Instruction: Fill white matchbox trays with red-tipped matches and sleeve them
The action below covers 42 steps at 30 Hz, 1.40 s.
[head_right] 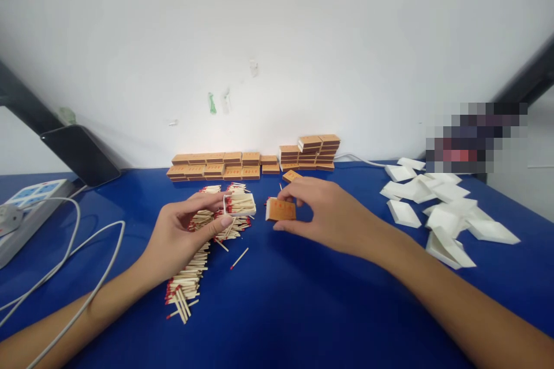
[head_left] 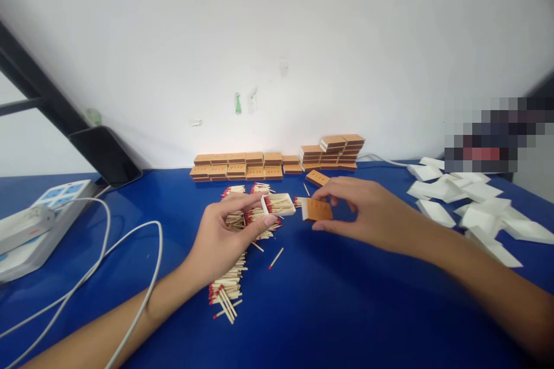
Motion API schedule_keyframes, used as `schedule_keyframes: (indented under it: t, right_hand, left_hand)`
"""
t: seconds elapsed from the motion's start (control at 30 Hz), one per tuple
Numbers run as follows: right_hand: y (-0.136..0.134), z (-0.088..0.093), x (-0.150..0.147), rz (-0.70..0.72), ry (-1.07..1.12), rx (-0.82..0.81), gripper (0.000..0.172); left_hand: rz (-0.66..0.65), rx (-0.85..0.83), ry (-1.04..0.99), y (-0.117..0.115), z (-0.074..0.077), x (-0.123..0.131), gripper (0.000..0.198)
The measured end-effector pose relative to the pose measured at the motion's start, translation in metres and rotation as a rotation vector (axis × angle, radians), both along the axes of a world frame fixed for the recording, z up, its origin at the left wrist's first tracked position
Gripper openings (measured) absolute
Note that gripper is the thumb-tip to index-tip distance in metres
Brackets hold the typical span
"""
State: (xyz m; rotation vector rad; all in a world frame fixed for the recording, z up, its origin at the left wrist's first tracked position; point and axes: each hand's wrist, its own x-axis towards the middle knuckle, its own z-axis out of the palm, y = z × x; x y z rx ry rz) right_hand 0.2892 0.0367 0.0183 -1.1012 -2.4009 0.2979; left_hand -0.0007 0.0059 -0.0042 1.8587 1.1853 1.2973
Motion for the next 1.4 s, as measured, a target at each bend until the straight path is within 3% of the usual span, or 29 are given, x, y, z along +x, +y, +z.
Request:
schedule_keyframes:
  t: [0.17,0.67,0.87,1.0,1.17,1.4]
  right_hand:
    - [-0.016,-0.001,-0.017,0.025,0.117,-0.013,0.033]
    - [-0.008,-0.010,-0.010,0.071,0.138,0.030,0.032]
    - [-0.013,-0.002,-0.008,0.064,0.130,0.054,0.034]
    - [-0.019,0.004,-0.009,0.143,0.168,0.012,0.043]
    - [-0.021,0.002,-0.013,0.206,0.163,0.014,0.042]
    - [-0.017,-0.002,-0.009,0.087,0.177,-0.003,0.041]
  left_hand:
    - [-0.060,-0.011,-0.025,-0.002,-0.001,0.001,0.035]
    - [-0.125,-0.011,0.107,0.000,0.002,-0.003,0.035]
    - [-0.073,0.047,0.120,-0.001,0.005,-0.004,0.031]
    - [-0.033,0.047,0.075,0.000,0.006,-0.003,0.032]
    - [-0.038,0.006,0.071,0.000,0.004,-0.001,0.034]
    - [-0.049,0.010,0.058,-0.003,0.004,-0.001,0.035]
